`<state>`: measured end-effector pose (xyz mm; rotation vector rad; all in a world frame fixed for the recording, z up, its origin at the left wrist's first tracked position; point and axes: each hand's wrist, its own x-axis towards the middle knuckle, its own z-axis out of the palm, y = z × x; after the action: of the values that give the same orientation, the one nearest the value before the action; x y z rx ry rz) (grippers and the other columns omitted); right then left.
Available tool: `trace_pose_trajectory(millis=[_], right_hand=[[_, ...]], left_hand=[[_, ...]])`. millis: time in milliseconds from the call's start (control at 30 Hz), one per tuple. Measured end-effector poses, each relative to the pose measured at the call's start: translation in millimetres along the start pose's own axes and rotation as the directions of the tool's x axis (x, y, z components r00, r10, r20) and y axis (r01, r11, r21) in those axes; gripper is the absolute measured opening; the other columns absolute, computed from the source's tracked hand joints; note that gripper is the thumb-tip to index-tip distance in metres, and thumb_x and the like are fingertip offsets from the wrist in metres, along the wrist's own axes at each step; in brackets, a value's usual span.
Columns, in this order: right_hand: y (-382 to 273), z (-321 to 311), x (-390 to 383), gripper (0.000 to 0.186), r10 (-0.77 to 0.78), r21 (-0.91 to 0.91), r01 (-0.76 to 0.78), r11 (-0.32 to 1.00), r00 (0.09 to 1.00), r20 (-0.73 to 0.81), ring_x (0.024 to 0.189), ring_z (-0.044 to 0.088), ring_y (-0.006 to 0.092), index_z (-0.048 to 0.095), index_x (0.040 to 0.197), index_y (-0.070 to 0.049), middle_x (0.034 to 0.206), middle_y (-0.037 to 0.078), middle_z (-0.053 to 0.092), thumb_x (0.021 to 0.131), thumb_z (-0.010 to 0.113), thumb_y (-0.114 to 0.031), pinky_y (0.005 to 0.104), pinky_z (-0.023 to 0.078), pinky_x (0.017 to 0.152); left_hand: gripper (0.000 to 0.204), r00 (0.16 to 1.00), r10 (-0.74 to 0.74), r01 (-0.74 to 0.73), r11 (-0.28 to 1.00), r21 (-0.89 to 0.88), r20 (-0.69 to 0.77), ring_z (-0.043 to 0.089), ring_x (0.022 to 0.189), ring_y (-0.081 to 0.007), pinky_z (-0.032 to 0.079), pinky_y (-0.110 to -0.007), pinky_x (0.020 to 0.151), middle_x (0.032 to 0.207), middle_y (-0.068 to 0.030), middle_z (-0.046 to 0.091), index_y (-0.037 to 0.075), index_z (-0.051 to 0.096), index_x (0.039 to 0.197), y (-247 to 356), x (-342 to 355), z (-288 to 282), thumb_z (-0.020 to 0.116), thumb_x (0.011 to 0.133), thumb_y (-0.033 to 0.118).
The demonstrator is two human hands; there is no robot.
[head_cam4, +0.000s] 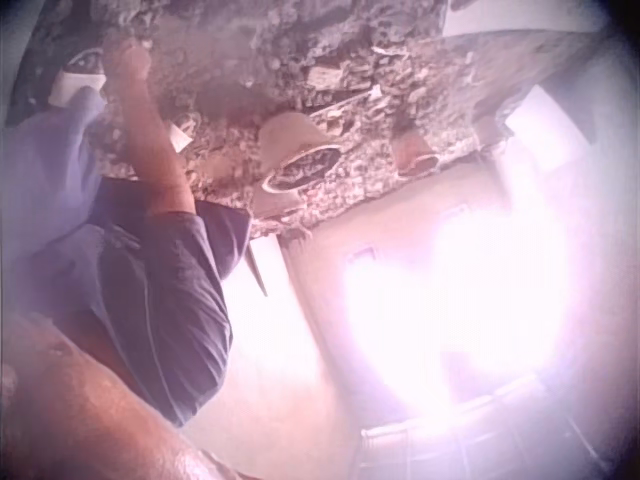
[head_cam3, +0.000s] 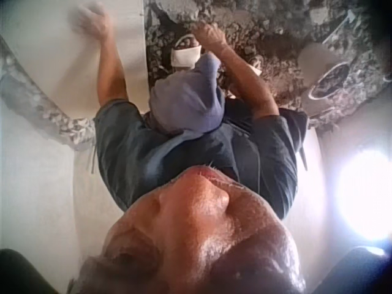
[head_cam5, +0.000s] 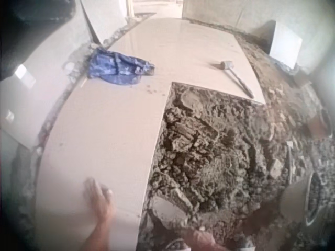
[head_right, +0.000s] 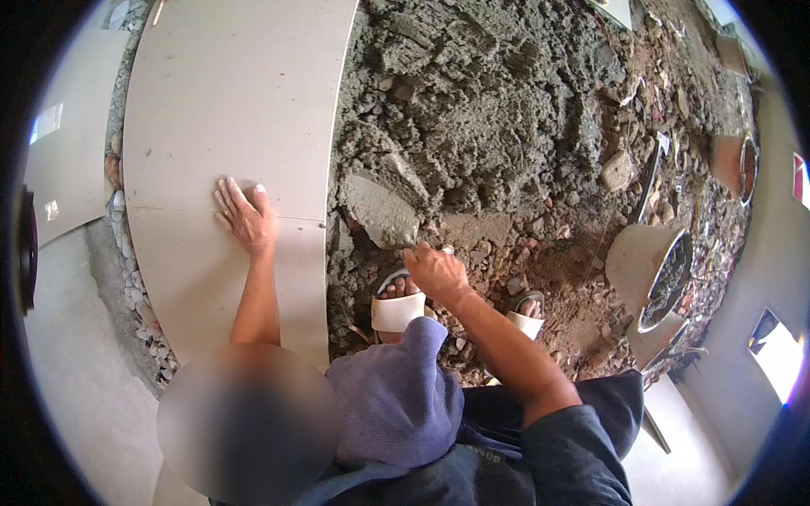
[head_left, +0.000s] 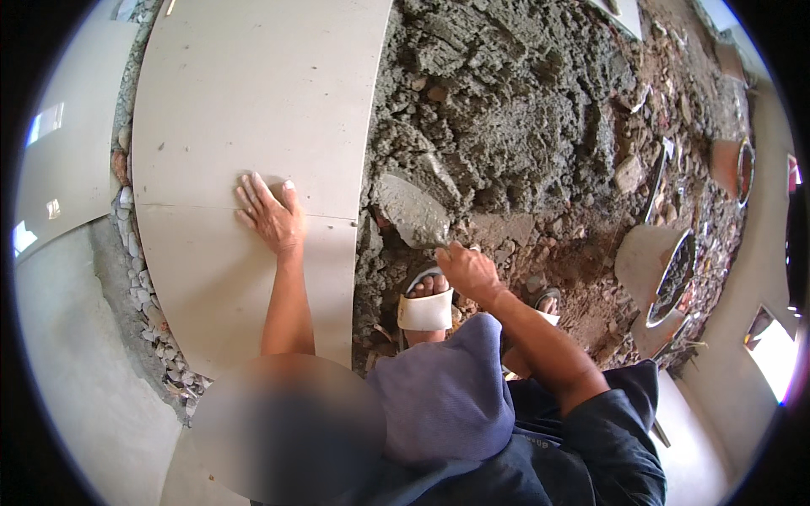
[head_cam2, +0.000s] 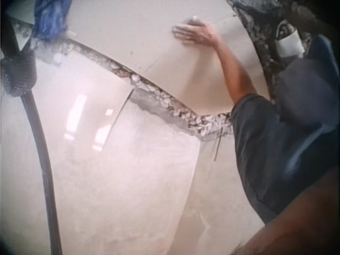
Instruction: The person uses a rubber mallet to tap a floor tile into place, then clears debris from the subfloor with a trowel. They spread wet cement over the prepared area and continue laying tiles, tapping each to level it.
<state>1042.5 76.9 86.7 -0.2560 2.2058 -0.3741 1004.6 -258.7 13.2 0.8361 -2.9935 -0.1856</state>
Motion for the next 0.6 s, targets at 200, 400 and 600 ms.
trace_pose_trajectory(millis=[200, 400, 600], right_hand=[[35.3, -67.4, -20.8, 0.044, -0.129, -0.251, 0.105, 0.962, 0.988, -0.080, 0.051, 0.058, 0.0182, 0.054, 0.110, -0.003, 0.076, 0.010, 0.062, 0.101, 0.035, -0.042, 0.0330, 0.053, 0.047], [65.7, -175.8, 69.8, 0.035, -0.137, -0.606, -0.076, 0.792, 0.945, -0.297, 0.084, 0.067, 0.0250, 0.059, 0.103, -0.006, 0.091, 0.014, 0.065, 0.097, 0.048, -0.039, 0.0403, 0.056, 0.073], [80.1, -240.7, 100.7, 0.038, 0.252, 0.137, -0.212, 0.968, 0.836, -0.487, 0.074, 0.066, 0.0214, 0.059, 0.096, -0.001, 0.079, 0.014, 0.065, 0.094, 0.050, -0.038, 0.0367, 0.051, 0.061]], left_hand=[[0.070, 1.000, 0.014, -0.015, 0.999, -0.033, -0.018, 0.012, 0.146, -0.0314, 0.007, -0.055, 0.115, 0.155, -0.0137, 0.022, 0.006, 0.024, 0.148, -2.7, -2.6, 1.6, 0.044, 0.094, 0.046], [0.068, 1.000, -0.007, 0.007, 1.000, -0.023, 0.010, 0.013, 0.145, -0.0319, 0.007, -0.056, 0.115, 0.154, -0.0142, 0.023, 0.005, 0.027, 0.147, -0.3, -2.1, -3.5, 0.047, 0.094, 0.043], [0.069, 0.999, 0.000, 0.001, 1.000, -0.012, 0.034, 0.012, 0.145, -0.0316, 0.005, -0.055, 0.116, 0.155, -0.0140, 0.021, 0.004, 0.024, 0.148, 3.5, -2.0, -9.7, 0.046, 0.094, 0.041]])
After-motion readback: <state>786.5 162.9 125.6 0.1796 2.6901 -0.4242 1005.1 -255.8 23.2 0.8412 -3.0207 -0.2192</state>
